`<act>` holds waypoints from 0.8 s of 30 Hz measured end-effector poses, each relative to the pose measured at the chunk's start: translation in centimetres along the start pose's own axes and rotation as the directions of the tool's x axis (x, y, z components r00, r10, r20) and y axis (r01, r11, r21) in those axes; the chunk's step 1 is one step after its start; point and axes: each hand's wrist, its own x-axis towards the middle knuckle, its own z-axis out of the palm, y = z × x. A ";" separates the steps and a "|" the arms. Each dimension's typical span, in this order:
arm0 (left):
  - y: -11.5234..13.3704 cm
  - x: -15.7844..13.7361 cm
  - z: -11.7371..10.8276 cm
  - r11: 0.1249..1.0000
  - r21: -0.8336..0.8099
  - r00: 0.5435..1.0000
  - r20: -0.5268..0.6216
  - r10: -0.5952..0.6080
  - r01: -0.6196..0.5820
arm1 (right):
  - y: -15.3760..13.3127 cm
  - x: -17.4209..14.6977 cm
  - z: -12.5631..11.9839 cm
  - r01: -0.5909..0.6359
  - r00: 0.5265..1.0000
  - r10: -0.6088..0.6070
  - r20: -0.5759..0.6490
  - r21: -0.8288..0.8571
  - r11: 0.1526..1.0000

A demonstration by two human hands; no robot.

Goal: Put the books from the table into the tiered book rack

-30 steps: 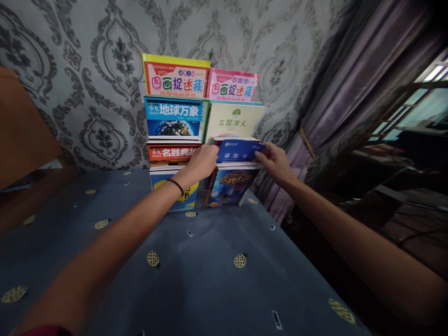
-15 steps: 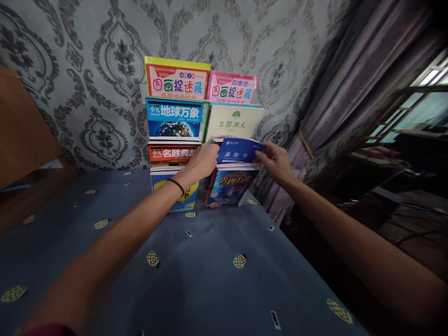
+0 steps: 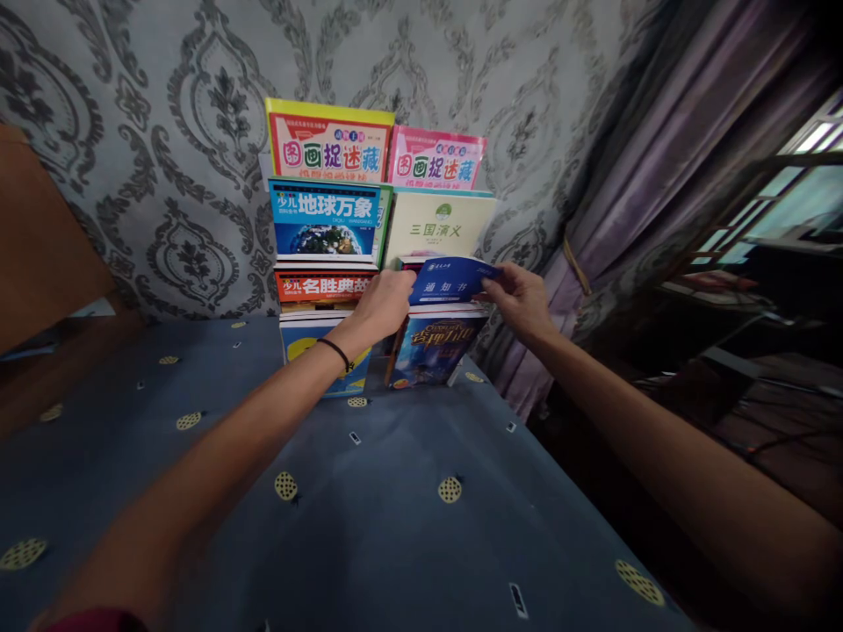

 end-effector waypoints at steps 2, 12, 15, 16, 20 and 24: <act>0.0 -0.1 0.1 1.000 -0.010 1.000 0.013 0.002 -0.002 | 0.1 -0.2 0.1 0.002 1.000 -0.002 -0.002 0.000 1.000; -0.2 0.1 0.0 0.998 -0.056 0.999 0.048 -0.024 0.027 | 0.3 -0.3 -0.4 -0.058 0.998 0.061 0.030 -0.093 0.994; -0.4 0.1 0.2 0.999 -0.047 0.998 0.052 -0.020 0.022 | 0.5 -1.0 -0.5 -0.099 0.992 0.109 0.060 -0.143 0.985; -0.4 0.1 0.3 0.999 -0.044 0.998 0.055 -0.020 0.022 | 0.6 -1.1 -0.4 -0.124 0.988 0.134 0.071 -0.133 0.983; -0.2 -0.3 0.3 1.000 0.009 0.999 0.049 -0.009 0.009 | 0.4 -1.1 -0.1 -0.179 0.977 0.188 0.100 -0.095 0.979; 0.2 -0.5 0.5 0.996 0.078 0.998 0.017 -0.053 0.052 | -0.2 -0.5 0.0 -0.204 0.969 0.214 0.124 -0.087 0.975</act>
